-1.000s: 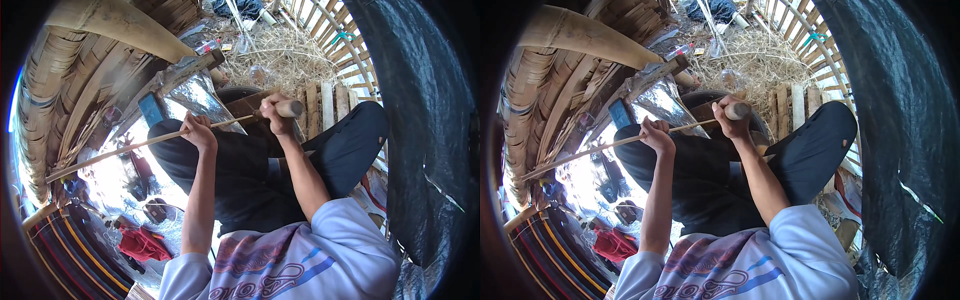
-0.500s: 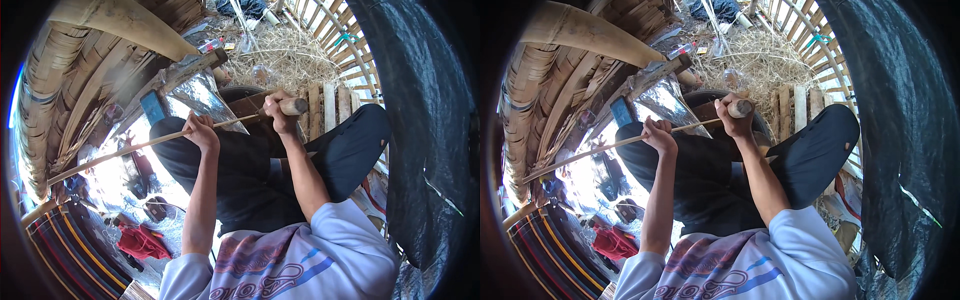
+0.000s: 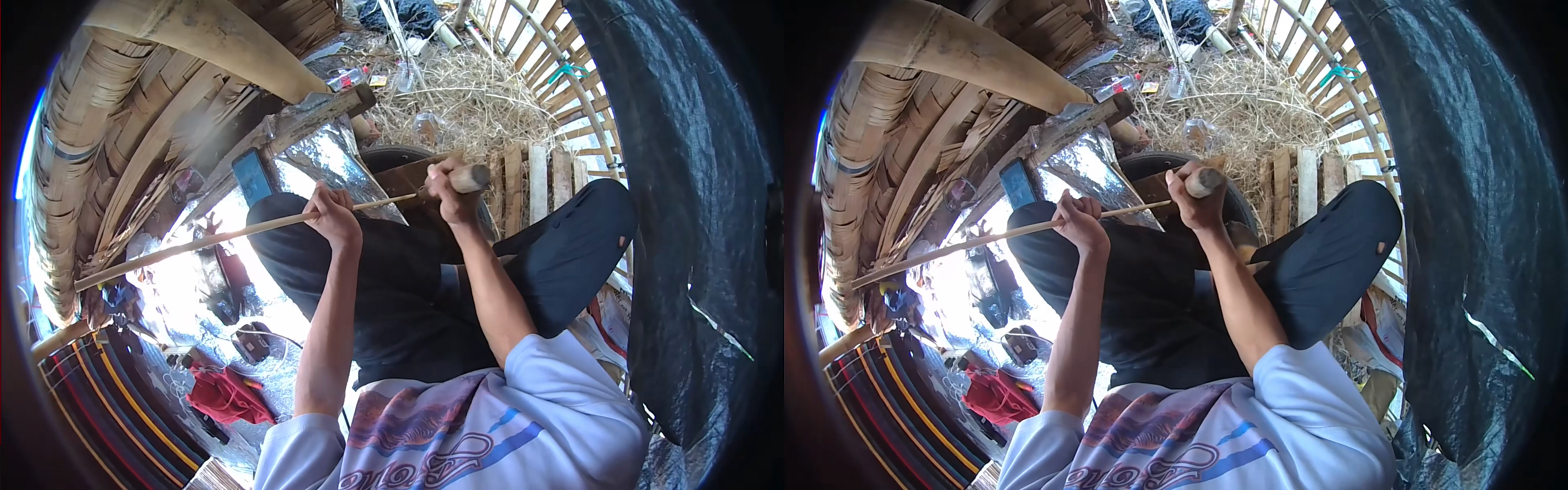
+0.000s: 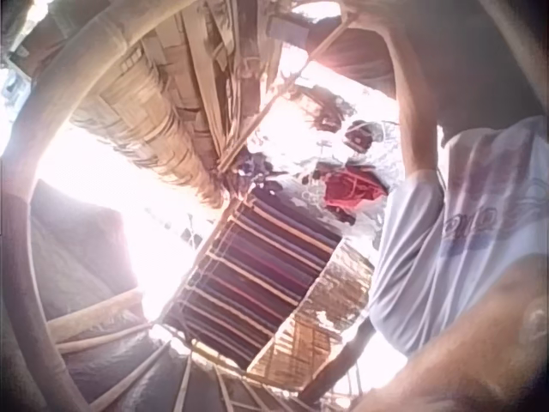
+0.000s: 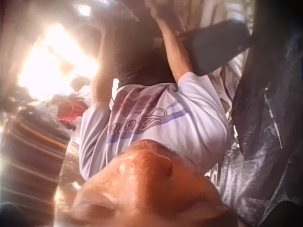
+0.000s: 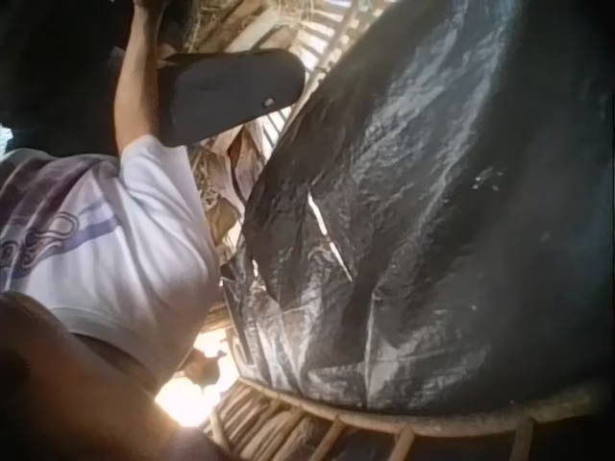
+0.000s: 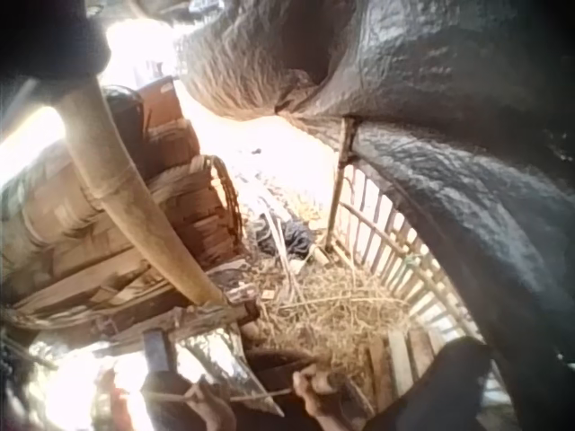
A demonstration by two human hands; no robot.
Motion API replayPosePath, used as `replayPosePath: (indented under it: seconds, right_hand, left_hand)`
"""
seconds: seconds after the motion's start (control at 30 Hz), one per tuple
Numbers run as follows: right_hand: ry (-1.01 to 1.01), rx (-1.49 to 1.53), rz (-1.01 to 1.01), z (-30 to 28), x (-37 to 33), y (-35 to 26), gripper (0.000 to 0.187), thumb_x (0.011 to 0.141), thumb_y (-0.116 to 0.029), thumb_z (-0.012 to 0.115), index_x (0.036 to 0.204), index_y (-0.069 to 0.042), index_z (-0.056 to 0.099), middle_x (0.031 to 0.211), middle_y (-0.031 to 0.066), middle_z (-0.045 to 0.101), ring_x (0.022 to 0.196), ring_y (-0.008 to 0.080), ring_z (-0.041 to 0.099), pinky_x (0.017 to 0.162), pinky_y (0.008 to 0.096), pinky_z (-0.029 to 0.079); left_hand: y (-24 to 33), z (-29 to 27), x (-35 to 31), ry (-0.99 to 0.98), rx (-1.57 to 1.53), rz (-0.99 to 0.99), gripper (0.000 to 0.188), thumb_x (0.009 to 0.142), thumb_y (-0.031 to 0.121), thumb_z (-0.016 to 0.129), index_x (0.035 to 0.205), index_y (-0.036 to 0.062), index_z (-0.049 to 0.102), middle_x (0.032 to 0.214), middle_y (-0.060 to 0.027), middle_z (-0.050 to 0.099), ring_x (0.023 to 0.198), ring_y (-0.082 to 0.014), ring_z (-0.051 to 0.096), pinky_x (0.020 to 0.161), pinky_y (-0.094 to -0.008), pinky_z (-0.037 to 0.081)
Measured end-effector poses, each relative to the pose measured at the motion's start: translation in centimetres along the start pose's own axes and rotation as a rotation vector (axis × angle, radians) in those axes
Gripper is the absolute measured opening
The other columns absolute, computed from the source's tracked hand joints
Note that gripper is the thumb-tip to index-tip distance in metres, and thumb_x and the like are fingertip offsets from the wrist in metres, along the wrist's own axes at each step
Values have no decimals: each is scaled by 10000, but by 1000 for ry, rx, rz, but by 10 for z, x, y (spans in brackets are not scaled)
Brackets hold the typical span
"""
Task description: The person uses a wooden-handled blade to smooth the surface of a thin bamboo stick, repeatedly drawing the blade along the length of the stick while rotating it.
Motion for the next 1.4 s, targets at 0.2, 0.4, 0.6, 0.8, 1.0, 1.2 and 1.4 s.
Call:
replayPosePath:
  seconds: [0.2,0.4,0.6,0.8,1.0,1.2,1.4]
  right_hand:
    - [-2,-125,-18,-6,-6,8,212,785,-53,600,586,-29,528,532,-26,501,497,39,448,473,242,357]
    - [27,-45,-41,-5,-6,-10,231,777,-58,617,571,-28,518,509,-20,483,487,48,446,463,243,352]
    - [17,112,-33,-2,-2,-12,201,753,-40,636,581,-22,534,519,-22,490,505,50,461,480,237,361]
    - [66,-72,-8,-10,1,10,230,768,-70,638,575,-33,518,534,-26,495,508,47,454,475,242,355]
    - [19,57,-134,-5,-15,-17,208,756,-49,627,581,-18,519,540,4,502,506,49,448,480,237,357]
    - [-77,-37,-268,10,-2,-39,191,742,-52,626,581,-17,528,499,29,501,459,72,457,454,257,367]
    - [-11,-28,-46,2,3,14,233,772,-101,648,578,-32,537,523,-26,509,491,46,459,471,229,363]
  left_hand:
    - [-3,2,-2,3,3,-8,436,906,105,455,525,97,243,456,32,232,379,-56,199,365,-245,159]
    - [-2,-11,-1,18,-21,-30,442,907,95,450,520,101,237,457,35,224,381,-53,194,365,-243,158]
    - [-1,-7,-5,1,-10,-12,454,908,102,452,510,97,234,451,27,246,385,-53,192,368,-240,160]
    - [-6,5,-4,-7,36,11,453,902,109,468,506,86,249,450,20,263,380,-53,204,368,-241,170]
    - [2,-5,-4,2,-11,-3,450,909,103,455,515,93,238,451,41,232,376,-54,208,367,-238,167]
    - [-1,-6,-1,7,-18,14,452,904,81,440,515,111,212,449,43,222,385,-46,190,370,-241,154]
    - [-9,-3,-1,3,44,7,448,894,88,464,512,99,232,462,42,253,398,-46,209,375,-234,165]
Point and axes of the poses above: each hand's wrist, its own x-axis towards the middle knuckle, its own z-axis out of the palm, y = z × x, the point moved 7 cm from there along x, towards the middle knuckle
